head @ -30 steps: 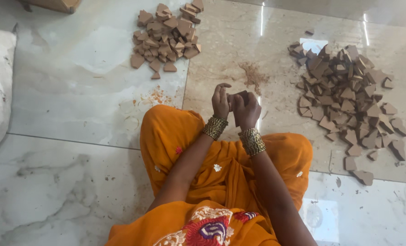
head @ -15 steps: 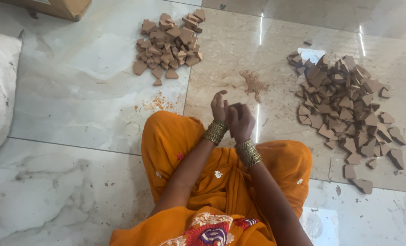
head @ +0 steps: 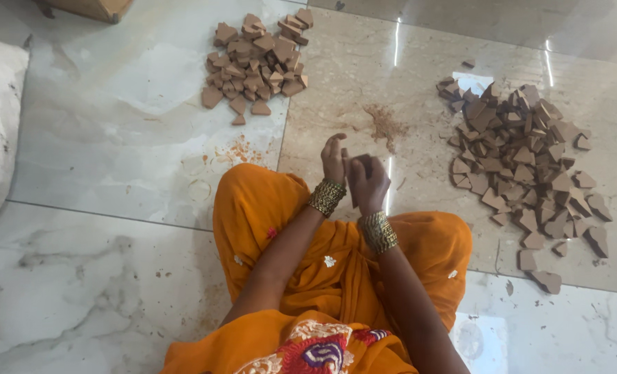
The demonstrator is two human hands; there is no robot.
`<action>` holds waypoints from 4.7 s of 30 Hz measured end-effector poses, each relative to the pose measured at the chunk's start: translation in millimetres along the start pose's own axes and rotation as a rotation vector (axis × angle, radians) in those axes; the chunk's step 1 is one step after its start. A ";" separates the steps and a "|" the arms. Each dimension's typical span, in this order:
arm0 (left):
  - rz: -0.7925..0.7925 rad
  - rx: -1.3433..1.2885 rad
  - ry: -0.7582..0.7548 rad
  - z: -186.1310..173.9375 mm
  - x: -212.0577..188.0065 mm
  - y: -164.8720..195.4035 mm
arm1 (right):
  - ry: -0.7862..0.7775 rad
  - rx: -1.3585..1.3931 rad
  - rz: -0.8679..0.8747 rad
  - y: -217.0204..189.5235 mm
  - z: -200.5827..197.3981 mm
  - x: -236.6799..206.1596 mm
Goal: The person sits cross-legged on the floor and breaks small brown pieces apart by hand, working over their lap. They place the broken pieces onto one of two piles on the floor beside them, occasionally reaching to the piles to grab more material, and pick up a phone at the end.
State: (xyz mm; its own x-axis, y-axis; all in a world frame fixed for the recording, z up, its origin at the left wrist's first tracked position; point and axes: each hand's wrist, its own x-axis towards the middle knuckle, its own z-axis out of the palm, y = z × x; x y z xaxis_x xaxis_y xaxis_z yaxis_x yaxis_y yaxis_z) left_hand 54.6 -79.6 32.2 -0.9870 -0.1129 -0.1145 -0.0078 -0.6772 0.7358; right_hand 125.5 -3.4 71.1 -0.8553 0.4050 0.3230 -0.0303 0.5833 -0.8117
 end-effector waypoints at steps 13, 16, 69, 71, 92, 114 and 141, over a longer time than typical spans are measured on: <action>-0.005 0.004 -0.125 7.9 -13.4 8.9 | 0.068 0.015 0.051 -13.9 -11.0 10.1; -0.041 -0.095 -0.193 17.2 -16.8 16.2 | 0.089 0.227 0.023 -6.5 -19.6 24.4; 0.328 2.017 -0.340 7.0 -23.5 -19.2 | 0.147 0.311 0.331 96.0 -124.4 71.4; 0.354 1.918 -0.277 5.1 -18.5 -20.6 | 0.161 0.353 0.350 102.7 -127.3 82.3; 0.126 1.221 0.093 -6.7 38.0 -10.2 | 0.115 -0.627 0.305 160.9 -178.0 132.8; 0.053 0.086 0.250 -16.2 118.4 57.8 | -0.133 -0.892 0.443 185.9 -170.8 153.7; -0.402 0.544 -0.123 4.2 17.0 -41.9 | -0.239 -0.826 0.629 167.9 -170.9 135.7</action>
State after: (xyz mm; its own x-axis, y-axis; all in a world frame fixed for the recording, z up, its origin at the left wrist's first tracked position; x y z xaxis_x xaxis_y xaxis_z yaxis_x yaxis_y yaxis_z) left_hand 37.4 -50.1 2.2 -0.9016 0.1760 -0.3952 -0.4246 -0.1845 0.8864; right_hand 92.7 269.9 61.7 -0.6772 0.7034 -0.2160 0.7357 0.6505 -0.1886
